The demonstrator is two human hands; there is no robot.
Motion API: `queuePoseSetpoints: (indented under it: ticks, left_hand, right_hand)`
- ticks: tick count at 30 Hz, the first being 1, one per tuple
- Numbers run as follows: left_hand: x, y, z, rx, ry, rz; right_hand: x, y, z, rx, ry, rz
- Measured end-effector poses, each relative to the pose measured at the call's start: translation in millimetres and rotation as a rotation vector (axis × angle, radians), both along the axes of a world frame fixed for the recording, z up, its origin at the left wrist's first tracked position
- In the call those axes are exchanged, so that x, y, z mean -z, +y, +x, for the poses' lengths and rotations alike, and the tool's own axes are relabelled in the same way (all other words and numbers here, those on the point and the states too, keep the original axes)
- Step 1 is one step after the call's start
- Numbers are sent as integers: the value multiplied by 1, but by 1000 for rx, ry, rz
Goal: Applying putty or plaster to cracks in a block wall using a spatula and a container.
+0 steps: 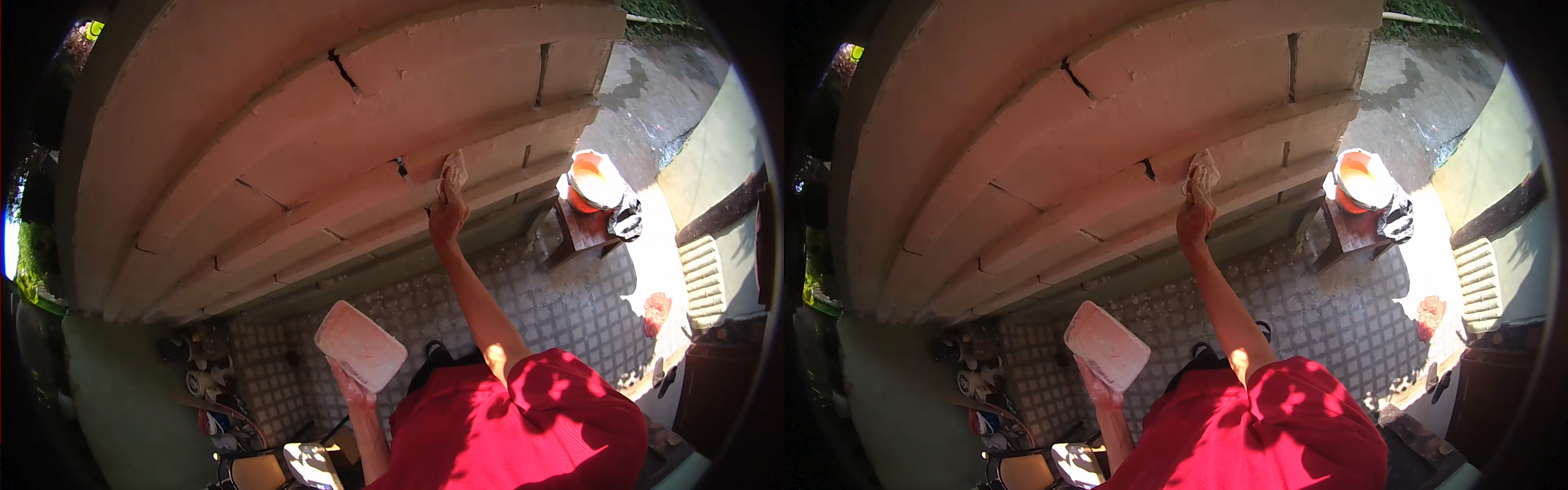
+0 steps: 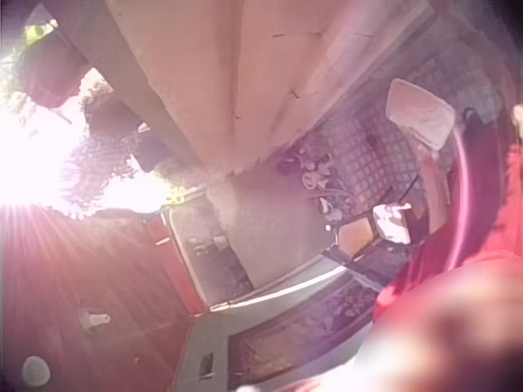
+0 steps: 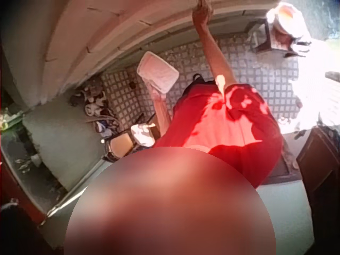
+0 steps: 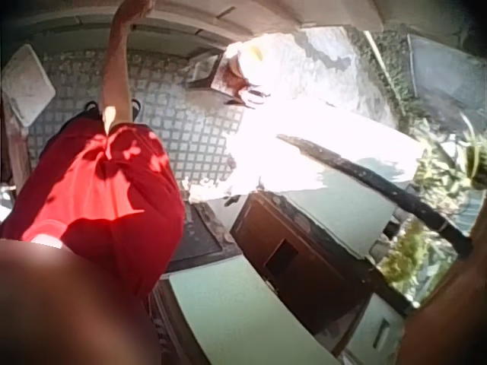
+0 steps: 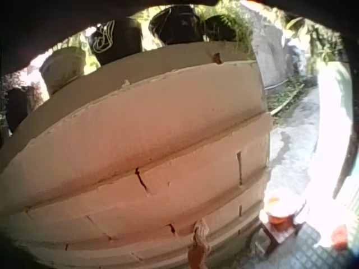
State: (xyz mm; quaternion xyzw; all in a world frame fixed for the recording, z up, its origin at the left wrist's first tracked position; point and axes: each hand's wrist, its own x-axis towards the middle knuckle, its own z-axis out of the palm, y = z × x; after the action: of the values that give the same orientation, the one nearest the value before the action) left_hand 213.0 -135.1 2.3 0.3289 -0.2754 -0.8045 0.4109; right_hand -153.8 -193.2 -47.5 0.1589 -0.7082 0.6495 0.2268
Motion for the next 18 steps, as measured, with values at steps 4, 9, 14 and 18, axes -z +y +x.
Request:
queuePoseSetpoints:
  ticks: [4,9,14,18]
  left_hand:
    - [0,-15,9,5,32,-43]
    - [-13,-28,-4,-8,28,-29]
    - [-8,-21,5,7,27,-15]
    - [-3,-18,-8,64,127,40]
  right_hand:
    - [1,6,39,-252,-27,-8]
    - [-9,34,-3,-14,-231,-67]
    - [-33,23,-36,71,-125,-26]
    - [2,-9,19,-61,-18,-78]
